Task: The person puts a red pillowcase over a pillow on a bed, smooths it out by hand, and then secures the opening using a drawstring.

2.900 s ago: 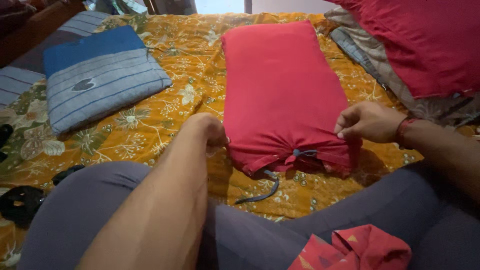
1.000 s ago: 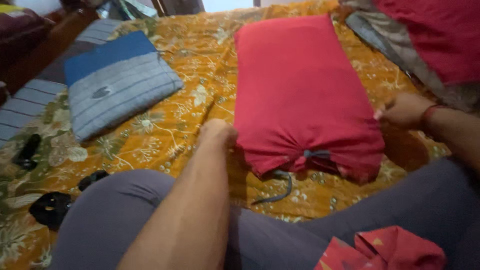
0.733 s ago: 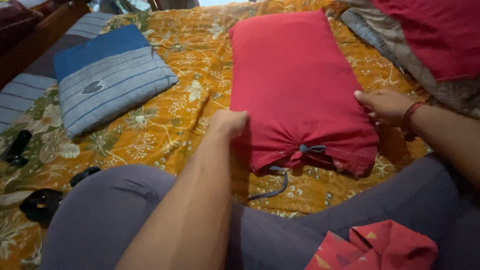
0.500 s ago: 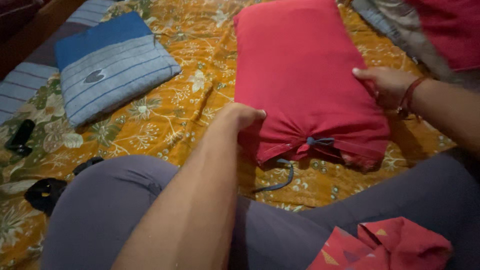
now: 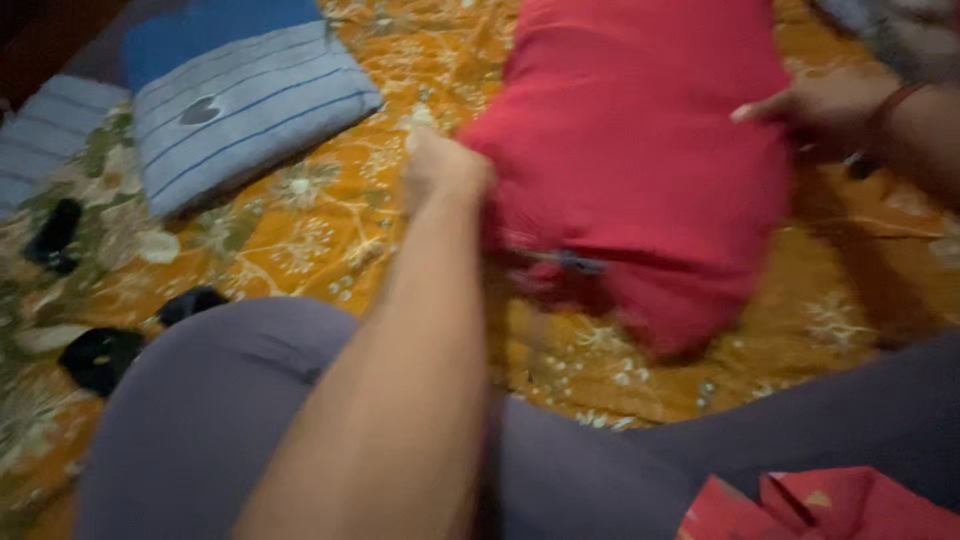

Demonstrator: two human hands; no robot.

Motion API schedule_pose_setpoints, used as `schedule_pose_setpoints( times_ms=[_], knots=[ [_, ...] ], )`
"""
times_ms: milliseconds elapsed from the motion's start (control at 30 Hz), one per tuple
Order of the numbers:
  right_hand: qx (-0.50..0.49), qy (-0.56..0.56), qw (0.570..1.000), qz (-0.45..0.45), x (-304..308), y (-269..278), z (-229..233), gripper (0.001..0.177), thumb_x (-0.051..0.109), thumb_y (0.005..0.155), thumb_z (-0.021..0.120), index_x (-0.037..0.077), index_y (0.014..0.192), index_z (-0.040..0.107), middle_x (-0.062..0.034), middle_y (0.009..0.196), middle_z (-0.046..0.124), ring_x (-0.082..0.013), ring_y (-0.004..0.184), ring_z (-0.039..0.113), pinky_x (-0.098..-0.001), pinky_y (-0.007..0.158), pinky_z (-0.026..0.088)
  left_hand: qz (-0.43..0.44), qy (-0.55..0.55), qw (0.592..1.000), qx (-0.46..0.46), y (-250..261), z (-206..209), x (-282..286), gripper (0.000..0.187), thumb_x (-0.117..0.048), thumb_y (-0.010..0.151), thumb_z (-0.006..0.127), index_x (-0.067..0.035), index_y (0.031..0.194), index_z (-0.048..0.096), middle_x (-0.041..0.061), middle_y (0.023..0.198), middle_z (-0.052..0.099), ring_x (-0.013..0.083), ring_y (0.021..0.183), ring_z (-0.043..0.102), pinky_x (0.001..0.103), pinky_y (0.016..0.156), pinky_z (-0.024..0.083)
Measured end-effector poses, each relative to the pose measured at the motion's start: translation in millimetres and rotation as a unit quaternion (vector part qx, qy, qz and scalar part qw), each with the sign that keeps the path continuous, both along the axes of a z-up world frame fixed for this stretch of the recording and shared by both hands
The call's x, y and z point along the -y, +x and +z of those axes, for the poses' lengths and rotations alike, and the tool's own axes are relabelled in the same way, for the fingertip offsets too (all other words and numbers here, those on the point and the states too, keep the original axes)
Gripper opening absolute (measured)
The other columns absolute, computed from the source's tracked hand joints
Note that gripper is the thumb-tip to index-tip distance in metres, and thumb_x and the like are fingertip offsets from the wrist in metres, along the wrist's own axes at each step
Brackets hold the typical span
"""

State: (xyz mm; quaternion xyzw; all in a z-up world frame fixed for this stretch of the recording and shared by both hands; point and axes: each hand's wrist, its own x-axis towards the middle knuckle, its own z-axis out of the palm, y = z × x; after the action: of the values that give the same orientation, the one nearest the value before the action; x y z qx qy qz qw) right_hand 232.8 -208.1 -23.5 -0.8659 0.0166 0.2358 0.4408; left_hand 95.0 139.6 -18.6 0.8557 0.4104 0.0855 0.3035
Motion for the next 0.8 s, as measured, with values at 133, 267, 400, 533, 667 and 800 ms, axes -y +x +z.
schedule_pose_setpoints(
  times_ms=[133, 267, 400, 533, 667, 800],
  knots=[
    [-0.034, -0.048, 0.984, -0.168, -41, -97, 2, 0.089, 0.037, 0.087, 0.077, 0.004, 0.159, 0.038, -0.0206, 0.157, 0.052, -0.0411, 0.139, 0.052, -0.0608, 0.111, 0.045, 0.066, 0.108, 0.974, 0.19, -8, 29, -28, 0.041, -0.019, 0.086, 0.067, -0.019, 0.126, 0.061, 0.015, 0.131, 0.061, 0.0363, 0.12, 0.061, 0.048, 0.097, 0.05],
    [-0.137, 0.308, 0.932, -0.135, -72, -172, 1, 0.069, 0.021, 0.079, 0.074, 0.009, 0.141, 0.048, -0.0095, 0.14, 0.065, -0.0297, 0.123, 0.067, -0.0481, 0.099, 0.058, 0.03, 0.042, 0.99, 0.128, -22, 46, -4, 0.05, -0.023, 0.084, 0.069, -0.016, 0.132, 0.057, 0.012, 0.139, 0.058, 0.0311, 0.128, 0.059, 0.045, 0.106, 0.05],
    [-0.2, -0.049, 0.978, 0.045, -41, -157, 21, 0.067, 0.057, 0.09, 0.066, -0.003, 0.12, 0.073, -0.0189, 0.099, 0.083, -0.0254, 0.083, 0.079, -0.0381, 0.078, 0.063, -0.012, 0.069, 0.997, 0.018, -42, 44, 40, 0.056, -0.035, 0.087, 0.069, -0.016, 0.138, 0.054, 0.013, 0.144, 0.052, 0.0326, 0.14, 0.044, 0.061, 0.115, 0.032],
    [0.176, -0.178, 0.968, -0.009, 10, -101, 18, 0.052, 0.053, 0.092, 0.072, 0.004, 0.108, 0.082, -0.016, 0.095, 0.079, -0.0266, 0.085, 0.074, -0.0402, 0.078, 0.059, 0.07, 0.038, 0.997, -0.023, -44, 50, 20, 0.057, -0.034, 0.085, 0.067, -0.016, 0.137, 0.053, 0.013, 0.146, 0.047, 0.0359, 0.139, 0.038, 0.074, 0.11, 0.024],
    [0.273, -0.114, 0.953, -0.069, 51, -47, -23, 0.054, 0.05, 0.088, 0.076, 0.005, 0.119, 0.075, -0.0113, 0.109, 0.076, -0.0213, 0.09, 0.073, -0.0392, 0.078, 0.06, 0.078, 0.05, 0.995, 0.021, -41, 36, -50, 0.048, -0.032, 0.087, 0.067, -0.014, 0.13, 0.059, 0.015, 0.138, 0.054, 0.0365, 0.13, 0.048, 0.066, 0.104, 0.034],
    [0.322, -0.273, 0.899, -0.113, 90, 3, -54, 0.074, 0.056, 0.084, 0.088, 0.004, 0.133, 0.069, -0.0224, 0.127, 0.066, -0.0323, 0.099, 0.068, -0.046, 0.083, 0.057, 0.052, 0.035, 0.996, -0.064, -27, -4, -77, 0.04, -0.03, 0.088, 0.066, -0.012, 0.123, 0.065, 0.017, 0.13, 0.061, 0.0372, 0.121, 0.057, 0.058, 0.098, 0.043]
  ],
)
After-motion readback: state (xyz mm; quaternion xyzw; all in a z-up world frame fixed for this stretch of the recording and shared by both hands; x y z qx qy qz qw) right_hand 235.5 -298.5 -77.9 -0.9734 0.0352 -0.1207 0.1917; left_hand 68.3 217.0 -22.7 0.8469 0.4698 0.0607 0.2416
